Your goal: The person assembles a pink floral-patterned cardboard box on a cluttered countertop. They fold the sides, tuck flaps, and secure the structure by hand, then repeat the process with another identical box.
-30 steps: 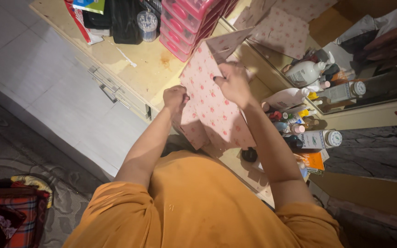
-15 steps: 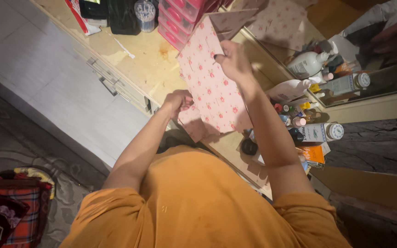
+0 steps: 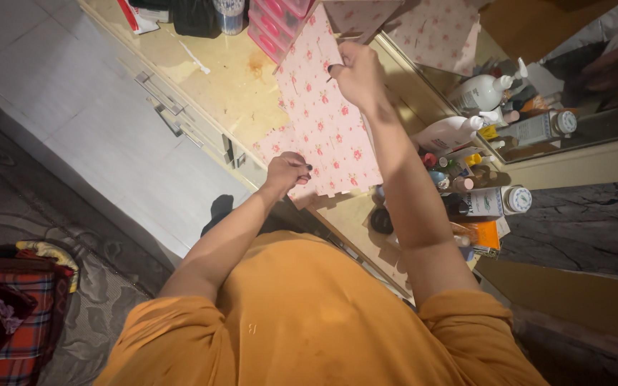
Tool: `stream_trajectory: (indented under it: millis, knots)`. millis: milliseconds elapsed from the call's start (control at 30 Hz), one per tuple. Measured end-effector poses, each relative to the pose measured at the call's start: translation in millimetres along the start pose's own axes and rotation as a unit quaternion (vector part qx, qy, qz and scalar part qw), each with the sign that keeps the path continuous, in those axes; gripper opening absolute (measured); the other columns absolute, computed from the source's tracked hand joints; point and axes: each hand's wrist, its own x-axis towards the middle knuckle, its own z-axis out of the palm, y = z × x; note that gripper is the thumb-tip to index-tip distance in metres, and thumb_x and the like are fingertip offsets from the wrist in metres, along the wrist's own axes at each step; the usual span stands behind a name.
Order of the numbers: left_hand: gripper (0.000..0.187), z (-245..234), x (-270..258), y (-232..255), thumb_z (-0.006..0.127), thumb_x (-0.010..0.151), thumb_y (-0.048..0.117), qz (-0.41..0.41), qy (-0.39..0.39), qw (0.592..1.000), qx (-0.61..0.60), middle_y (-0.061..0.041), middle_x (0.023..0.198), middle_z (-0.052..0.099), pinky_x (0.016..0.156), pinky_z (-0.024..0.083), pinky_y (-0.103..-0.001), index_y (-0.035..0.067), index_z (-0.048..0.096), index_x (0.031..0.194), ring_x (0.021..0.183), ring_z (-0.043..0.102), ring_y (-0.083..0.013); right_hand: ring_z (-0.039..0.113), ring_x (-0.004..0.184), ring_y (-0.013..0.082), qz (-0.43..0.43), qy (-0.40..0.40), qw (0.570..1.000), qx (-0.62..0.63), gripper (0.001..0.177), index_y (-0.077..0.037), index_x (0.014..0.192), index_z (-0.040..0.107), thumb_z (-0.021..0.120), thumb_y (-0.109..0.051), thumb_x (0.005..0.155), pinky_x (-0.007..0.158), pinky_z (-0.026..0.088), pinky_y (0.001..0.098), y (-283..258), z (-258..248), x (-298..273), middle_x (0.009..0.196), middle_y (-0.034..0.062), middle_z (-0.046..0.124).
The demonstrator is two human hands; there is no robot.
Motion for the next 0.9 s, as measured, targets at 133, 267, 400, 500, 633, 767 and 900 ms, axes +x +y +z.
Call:
stream_trajectory:
  millis: [133, 267, 400, 500, 633, 767, 900]
  knots:
    - [0.006, 6, -2, 6, 0.074, 0.083, -0.001, 0.008, 0.013, 1.000, 0.005, -0.014, 0.078, 0.072, 0.058, 0.063, -0.031, -0.007, 0.072, 0.085, 0.063, 0.072, -0.0195, 0.075, 0.086, 0.0191, 0.012, -0.005, 0.999, -0.030, 0.023, -0.009, 0.103, 0.075, 0.069, -0.013, 0.080, 0.081, 0.054, 0.0346, -14, -4, -10, 0.093, 0.0070, 0.079]
    - [0.006, 17, -12, 18, 0.071, 0.084, 0.000, 0.023, 0.038, 0.999, 0.016, -0.014, 0.074, 0.069, 0.054, 0.060, -0.031, -0.004, 0.067, 0.085, 0.060, 0.069, -0.0186, 0.073, 0.089, 0.0241, 0.038, -0.016, 0.996, -0.077, 0.023, -0.011, 0.104, 0.075, 0.069, -0.016, 0.083, 0.083, 0.053, 0.0377, -24, -5, -14, 0.096, 0.0092, 0.078]
    - [0.006, 20, -16, 29, 0.071, 0.084, 0.001, 0.002, 0.064, 0.997, 0.043, -0.013, 0.072, 0.070, 0.053, 0.058, -0.031, -0.005, 0.070, 0.085, 0.059, 0.068, -0.0182, 0.073, 0.091, 0.0239, 0.041, -0.011, 0.995, -0.087, 0.024, -0.012, 0.106, 0.075, 0.069, -0.015, 0.083, 0.085, 0.052, 0.0383, -23, -5, -14, 0.098, 0.0082, 0.078]
    - [0.006, 8, -19, 34, 0.069, 0.085, 0.000, 0.020, -0.014, 0.999, 0.037, -0.011, 0.073, 0.071, 0.057, 0.060, -0.029, -0.005, 0.072, 0.086, 0.062, 0.069, -0.0167, 0.075, 0.095, 0.0205, -0.017, 0.006, 1.000, -0.021, 0.029, -0.011, 0.109, 0.076, 0.070, -0.011, 0.081, 0.088, 0.053, 0.0350, -15, -6, -10, 0.103, 0.0070, 0.079]
    - [0.009, -7, -28, 35, 0.064, 0.088, 0.003, 0.025, -0.063, 0.997, 0.041, -0.010, 0.078, 0.073, 0.062, 0.061, -0.028, -0.002, 0.071, 0.087, 0.066, 0.070, -0.0154, 0.076, 0.089, 0.0195, 0.033, 0.010, 0.999, -0.010, 0.028, -0.011, 0.108, 0.076, 0.068, -0.010, 0.081, 0.085, 0.055, 0.0339, -8, -11, -3, 0.097, 0.0076, 0.079]
    - [0.007, 1, -25, 46, 0.066, 0.081, 0.000, 0.018, -0.020, 1.000, -0.009, -0.008, 0.081, 0.069, 0.065, 0.065, -0.030, -0.003, 0.070, 0.085, 0.068, 0.071, -0.0165, 0.076, 0.090, 0.0195, 0.025, 0.019, 0.999, -0.009, 0.027, -0.010, 0.106, 0.076, 0.069, -0.011, 0.079, 0.085, 0.055, 0.0329, -12, -15, -1, 0.097, 0.0078, 0.080]
    - [0.013, 19, -28, 52, 0.071, 0.079, 0.002, -0.055, 0.011, 0.993, 0.103, -0.014, 0.079, 0.069, 0.057, 0.061, -0.033, -0.005, 0.065, 0.088, 0.065, 0.071, -0.0212, 0.074, 0.091, 0.0225, 0.039, 0.015, 0.998, -0.055, 0.027, -0.015, 0.107, 0.076, 0.070, -0.014, 0.081, 0.083, 0.053, 0.0336, -18, -12, -1, 0.098, 0.0082, 0.078]
